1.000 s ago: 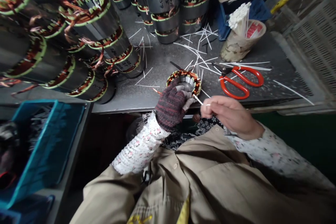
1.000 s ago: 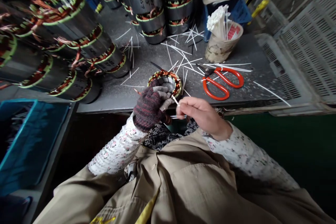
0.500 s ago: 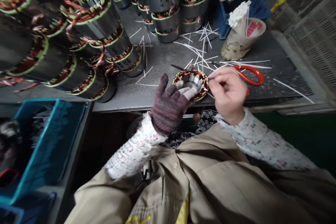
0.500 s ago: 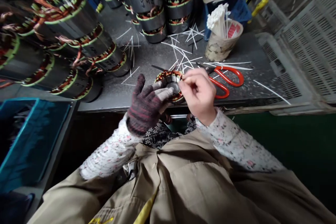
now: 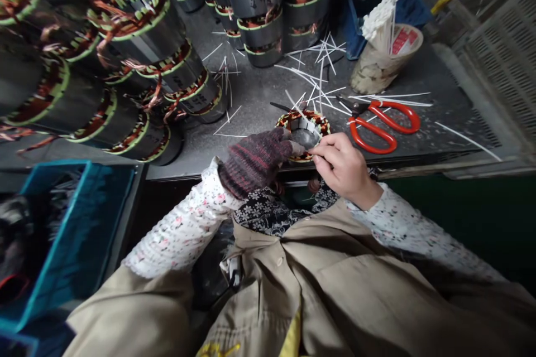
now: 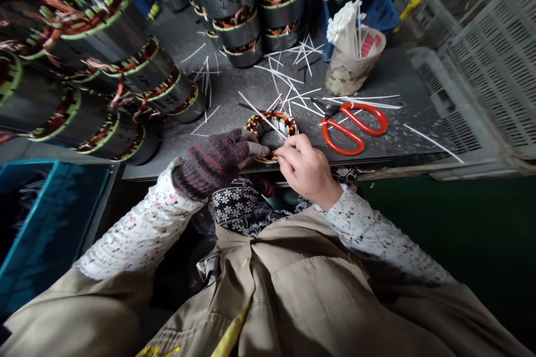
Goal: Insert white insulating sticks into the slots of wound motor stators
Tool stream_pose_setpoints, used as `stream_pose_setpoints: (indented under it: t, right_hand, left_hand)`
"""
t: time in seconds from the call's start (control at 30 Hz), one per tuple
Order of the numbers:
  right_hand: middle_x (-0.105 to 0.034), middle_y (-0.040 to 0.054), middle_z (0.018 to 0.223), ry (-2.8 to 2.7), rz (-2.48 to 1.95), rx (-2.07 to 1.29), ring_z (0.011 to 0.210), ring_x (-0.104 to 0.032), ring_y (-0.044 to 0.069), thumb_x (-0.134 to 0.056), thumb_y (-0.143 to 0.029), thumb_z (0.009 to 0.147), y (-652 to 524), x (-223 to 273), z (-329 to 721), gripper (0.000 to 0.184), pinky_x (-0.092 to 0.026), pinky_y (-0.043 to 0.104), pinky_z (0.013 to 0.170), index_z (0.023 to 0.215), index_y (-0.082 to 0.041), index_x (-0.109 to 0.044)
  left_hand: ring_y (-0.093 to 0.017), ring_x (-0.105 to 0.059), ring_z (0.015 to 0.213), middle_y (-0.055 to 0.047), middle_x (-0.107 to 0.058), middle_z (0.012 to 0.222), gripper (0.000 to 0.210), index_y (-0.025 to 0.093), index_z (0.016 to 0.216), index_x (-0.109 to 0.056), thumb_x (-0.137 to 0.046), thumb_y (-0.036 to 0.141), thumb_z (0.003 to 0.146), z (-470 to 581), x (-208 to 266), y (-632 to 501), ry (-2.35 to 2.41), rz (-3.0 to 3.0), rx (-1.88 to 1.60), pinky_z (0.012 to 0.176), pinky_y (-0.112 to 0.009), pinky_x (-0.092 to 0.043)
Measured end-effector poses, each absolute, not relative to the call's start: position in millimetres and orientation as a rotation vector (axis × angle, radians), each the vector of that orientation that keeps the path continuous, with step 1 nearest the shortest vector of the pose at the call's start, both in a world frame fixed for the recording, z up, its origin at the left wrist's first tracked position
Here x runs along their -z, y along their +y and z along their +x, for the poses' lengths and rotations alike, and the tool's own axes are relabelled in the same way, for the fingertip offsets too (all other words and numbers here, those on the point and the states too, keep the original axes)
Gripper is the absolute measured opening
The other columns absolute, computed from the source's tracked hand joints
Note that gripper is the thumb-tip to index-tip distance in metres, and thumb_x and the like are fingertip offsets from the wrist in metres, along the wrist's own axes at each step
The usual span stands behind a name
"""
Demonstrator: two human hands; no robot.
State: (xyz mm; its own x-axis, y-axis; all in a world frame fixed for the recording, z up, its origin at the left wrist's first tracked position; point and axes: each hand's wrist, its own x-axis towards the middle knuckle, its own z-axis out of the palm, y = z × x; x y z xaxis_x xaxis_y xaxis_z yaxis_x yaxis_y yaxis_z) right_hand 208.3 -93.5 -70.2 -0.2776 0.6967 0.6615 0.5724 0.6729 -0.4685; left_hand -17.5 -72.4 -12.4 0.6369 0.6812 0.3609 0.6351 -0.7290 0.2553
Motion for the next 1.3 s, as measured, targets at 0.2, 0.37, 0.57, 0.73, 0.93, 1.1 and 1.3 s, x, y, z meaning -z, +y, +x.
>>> stream_pose_setpoints:
  t: [0.2, 0.37, 0.57, 0.73, 0.93, 1.1, 1.3]
  right_hand:
    - [-0.067, 0.0045, 0.083, -1.789, -0.986, -0.156, 0.072, -0.064, 0.017, -0.060, -0.021, 0.093, -65, 51, 230, 0.014, -0.052, 0.032, 0.061, 0.081, -0.022, -0.065]
    - [-0.066, 0.0057, 0.085, -1.559, -1.262, 0.109, 0.073, -0.061, 0.019, -0.075, -0.028, 0.085, 29, 35, 279, 0.013, -0.051, 0.037, 0.069, 0.081, -0.021, -0.064]
    - [-0.067, 0.0063, 0.081, -1.672, -1.458, 0.098, 0.077, -0.061, 0.020, -0.074, -0.026, 0.084, 96, 32, 298, 0.015, -0.050, 0.037, 0.072, 0.074, -0.021, -0.064]
    - [-0.069, 0.0015, 0.080, -1.573, -1.239, -0.030, 0.071, -0.066, 0.017, -0.061, -0.032, 0.096, 69, 31, 294, 0.011, -0.053, 0.033, 0.065, 0.088, -0.025, -0.064]
    - [-0.077, 0.0006, 0.081, -1.801, -0.916, 0.121, 0.074, -0.075, 0.019, -0.062, -0.016, 0.093, -36, 22, 259, 0.010, -0.058, 0.032, 0.065, 0.091, -0.025, -0.066]
    - [-0.079, 0.0101, 0.104, -2.018, -0.629, -0.023, 0.096, -0.077, 0.023, -0.051, -0.011, 0.093, -105, 41, 246, 0.016, -0.064, 0.036, 0.079, 0.094, -0.022, -0.063]
    - [-0.073, 0.0026, 0.076, -1.803, -0.813, -0.466, 0.063, -0.069, 0.017, -0.048, -0.018, 0.098, -137, 58, 250, 0.021, -0.057, 0.030, 0.056, 0.084, -0.024, -0.062]
  left_hand:
    - [-0.029, -0.070, 0.101, -0.007, -0.073, 0.109, 0.013, 0.024, 0.098, -0.069, -0.058, 0.029, 0.094, -5, -1, -67, 0.878, 3.123, -0.594, 0.097, -0.052, -0.059]
    - [-0.028, -0.060, 0.133, -0.004, -0.072, 0.123, 0.013, 0.027, 0.104, -0.064, -0.061, 0.036, 0.096, -10, 7, -49, 0.536, 3.022, -0.716, 0.126, -0.059, -0.036]
    - [-0.019, -0.072, 0.093, -0.003, -0.073, 0.091, 0.014, 0.021, 0.097, -0.061, -0.057, 0.033, 0.100, -5, 33, -60, 0.740, 2.851, -0.917, 0.107, -0.048, -0.056]
    - [-0.021, -0.071, 0.102, -0.007, -0.074, 0.104, 0.016, 0.019, 0.108, -0.060, -0.066, 0.025, 0.095, 19, 52, -87, 1.180, 2.808, -1.248, 0.107, -0.050, -0.057]
    - [-0.023, -0.069, 0.117, -0.011, -0.072, 0.117, 0.017, 0.019, 0.103, -0.061, -0.068, 0.030, 0.093, 27, 55, -88, 1.344, 2.756, -1.292, 0.106, -0.048, -0.057]
    - [-0.023, -0.071, 0.110, -0.009, -0.074, 0.112, 0.017, 0.019, 0.101, -0.059, -0.067, 0.032, 0.093, 26, 51, -88, 1.375, 2.769, -1.213, 0.111, -0.052, -0.053]
    - [-0.027, -0.069, 0.114, -0.015, -0.071, 0.118, 0.057, 0.012, 0.142, -0.043, -0.067, 0.030, 0.093, 28, 52, -92, 1.348, 2.768, -1.205, 0.115, -0.057, -0.049]
